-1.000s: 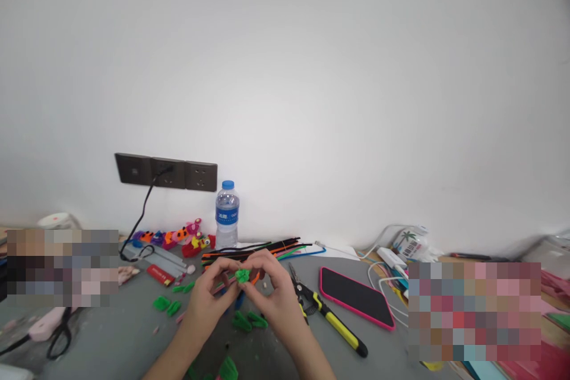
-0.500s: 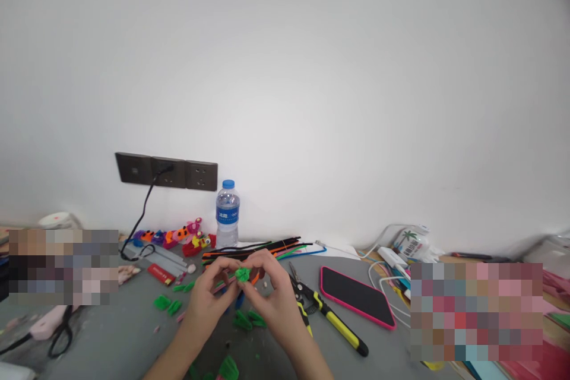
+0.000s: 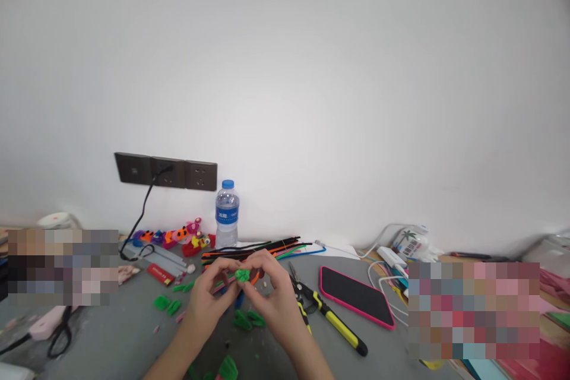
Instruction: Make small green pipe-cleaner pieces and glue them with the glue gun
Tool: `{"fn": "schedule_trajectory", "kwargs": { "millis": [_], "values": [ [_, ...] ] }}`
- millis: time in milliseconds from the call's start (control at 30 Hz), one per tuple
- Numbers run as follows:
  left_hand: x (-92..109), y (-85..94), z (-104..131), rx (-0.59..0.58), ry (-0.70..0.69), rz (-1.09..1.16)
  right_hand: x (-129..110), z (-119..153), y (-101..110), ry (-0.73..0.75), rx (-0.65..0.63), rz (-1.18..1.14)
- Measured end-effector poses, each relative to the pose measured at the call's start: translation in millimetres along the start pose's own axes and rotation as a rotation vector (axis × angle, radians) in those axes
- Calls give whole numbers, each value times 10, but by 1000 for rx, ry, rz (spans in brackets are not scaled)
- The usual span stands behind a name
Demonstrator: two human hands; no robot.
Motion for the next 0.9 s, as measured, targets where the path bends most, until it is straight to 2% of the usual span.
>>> {"fn": "schedule_trajectory", "kwargs": {
  "millis": [433,900],
  "values": [
    [-12,-16,23,14,-4,59,0,1,9,4,13,17],
    [63,-21,28,-17,-55,-31,29,-14,12,-2,38,27]
  ]
}}
Point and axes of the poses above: each hand's wrist, its own z-axis away from the middle knuckle, its own y-axis out of the back of the hand, x = y × z, the point moved 2 cm from there along -z, towards the middle knuckle, and after that the axes turned 7 degrees about -y, right-handed, at the moved point
